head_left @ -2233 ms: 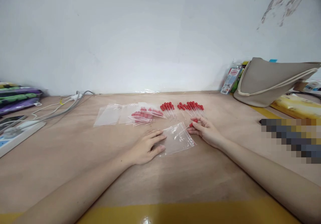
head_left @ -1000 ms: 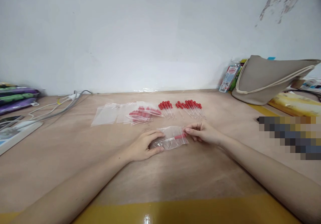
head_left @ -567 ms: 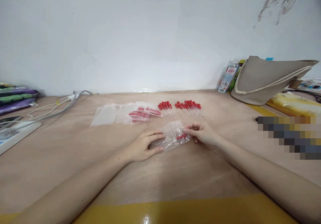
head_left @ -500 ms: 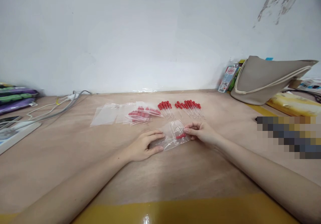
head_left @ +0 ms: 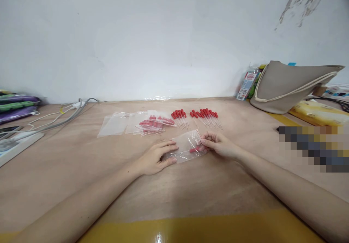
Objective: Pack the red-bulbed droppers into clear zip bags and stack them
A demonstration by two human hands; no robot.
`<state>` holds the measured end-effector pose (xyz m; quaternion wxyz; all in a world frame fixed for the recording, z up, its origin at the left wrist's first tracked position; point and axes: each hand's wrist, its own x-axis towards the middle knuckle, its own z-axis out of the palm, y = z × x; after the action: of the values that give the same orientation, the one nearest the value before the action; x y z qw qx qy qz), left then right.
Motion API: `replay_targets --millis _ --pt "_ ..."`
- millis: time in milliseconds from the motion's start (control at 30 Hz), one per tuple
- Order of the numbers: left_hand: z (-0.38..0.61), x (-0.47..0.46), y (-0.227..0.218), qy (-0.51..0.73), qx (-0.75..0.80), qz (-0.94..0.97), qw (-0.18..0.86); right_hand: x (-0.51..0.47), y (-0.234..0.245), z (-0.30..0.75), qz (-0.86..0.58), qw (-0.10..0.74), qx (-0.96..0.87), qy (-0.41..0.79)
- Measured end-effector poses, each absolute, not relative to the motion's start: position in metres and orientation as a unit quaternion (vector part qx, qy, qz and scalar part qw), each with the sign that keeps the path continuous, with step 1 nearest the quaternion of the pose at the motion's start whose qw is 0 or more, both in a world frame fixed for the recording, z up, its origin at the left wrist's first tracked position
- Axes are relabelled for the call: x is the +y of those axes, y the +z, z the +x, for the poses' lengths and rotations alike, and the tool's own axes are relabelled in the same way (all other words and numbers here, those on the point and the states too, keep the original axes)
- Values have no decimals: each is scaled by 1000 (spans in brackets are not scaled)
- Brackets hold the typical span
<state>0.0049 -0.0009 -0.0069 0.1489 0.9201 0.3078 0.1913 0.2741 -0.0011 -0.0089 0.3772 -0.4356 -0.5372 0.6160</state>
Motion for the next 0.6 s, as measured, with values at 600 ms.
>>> replay_targets --millis 600 --pt "3 2 -12 210 269 926 163 103 2 261 -674 291 -676 62"
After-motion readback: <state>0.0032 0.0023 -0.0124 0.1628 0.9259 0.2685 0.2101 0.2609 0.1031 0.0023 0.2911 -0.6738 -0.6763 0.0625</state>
